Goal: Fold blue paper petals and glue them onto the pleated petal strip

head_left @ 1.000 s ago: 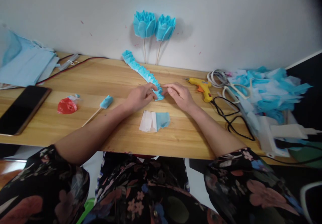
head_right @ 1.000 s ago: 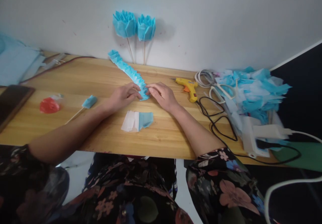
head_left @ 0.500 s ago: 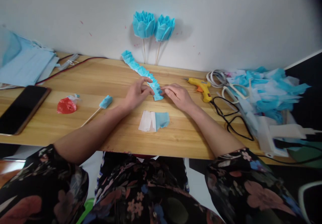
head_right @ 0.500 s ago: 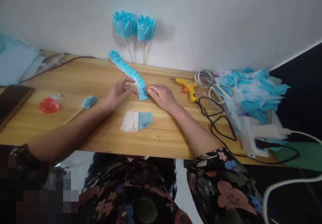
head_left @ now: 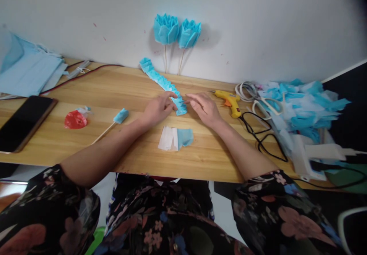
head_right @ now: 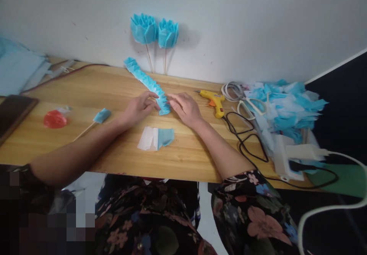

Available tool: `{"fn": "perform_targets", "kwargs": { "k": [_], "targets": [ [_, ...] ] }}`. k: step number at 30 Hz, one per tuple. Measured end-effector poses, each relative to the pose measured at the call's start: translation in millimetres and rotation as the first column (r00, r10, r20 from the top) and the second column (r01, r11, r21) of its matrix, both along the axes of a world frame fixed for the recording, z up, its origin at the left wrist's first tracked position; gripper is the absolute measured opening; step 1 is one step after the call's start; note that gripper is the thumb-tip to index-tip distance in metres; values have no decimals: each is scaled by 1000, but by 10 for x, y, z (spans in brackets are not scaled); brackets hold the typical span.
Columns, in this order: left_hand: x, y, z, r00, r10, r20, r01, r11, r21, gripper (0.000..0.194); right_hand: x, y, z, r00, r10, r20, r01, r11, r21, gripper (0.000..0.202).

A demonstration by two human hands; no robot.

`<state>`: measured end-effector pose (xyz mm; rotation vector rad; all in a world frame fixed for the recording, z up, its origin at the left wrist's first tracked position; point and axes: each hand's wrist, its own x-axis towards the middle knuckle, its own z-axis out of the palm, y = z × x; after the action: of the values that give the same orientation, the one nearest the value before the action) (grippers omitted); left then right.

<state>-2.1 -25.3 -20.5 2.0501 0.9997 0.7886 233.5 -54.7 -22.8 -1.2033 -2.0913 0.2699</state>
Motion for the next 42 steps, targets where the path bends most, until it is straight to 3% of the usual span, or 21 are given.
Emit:
{"fn": "perform_targets", "kwargs": {
  "k": [4, 10, 24, 34, 38, 42],
  "targets": [
    [1, 9, -18, 999, 5, 36, -4, 1000, -19, 32, -22, 19, -46, 994, 82, 69, -77, 995, -68, 58],
    [-10, 52, -8, 979, 159, 132, -156, 987, -27, 32, -16, 26, -55, 995, 68, 75, -59, 991, -121, 61],
    [-23, 32, 37, 988, 138, -63, -138, 990, 10, 36, -79, -2, -48, 996, 92, 17, -89, 987, -135, 65],
    [-31, 27, 61, 991, 105, -87, -103, 994, 27, 34, -18, -18, -17, 979, -88, -181, 60, 986, -152, 59],
    [-31, 46, 41, 992, 100, -72, -98, 995, 27, 31, -34, -31, -5, 989, -27, -148, 10, 993, -115, 57],
    [-26, 47, 44, 990, 109, -88, -108, 994, 25, 31, -56, -10, -29, 998, 62, -15, -63, 993, -95, 60]
  ]
}}
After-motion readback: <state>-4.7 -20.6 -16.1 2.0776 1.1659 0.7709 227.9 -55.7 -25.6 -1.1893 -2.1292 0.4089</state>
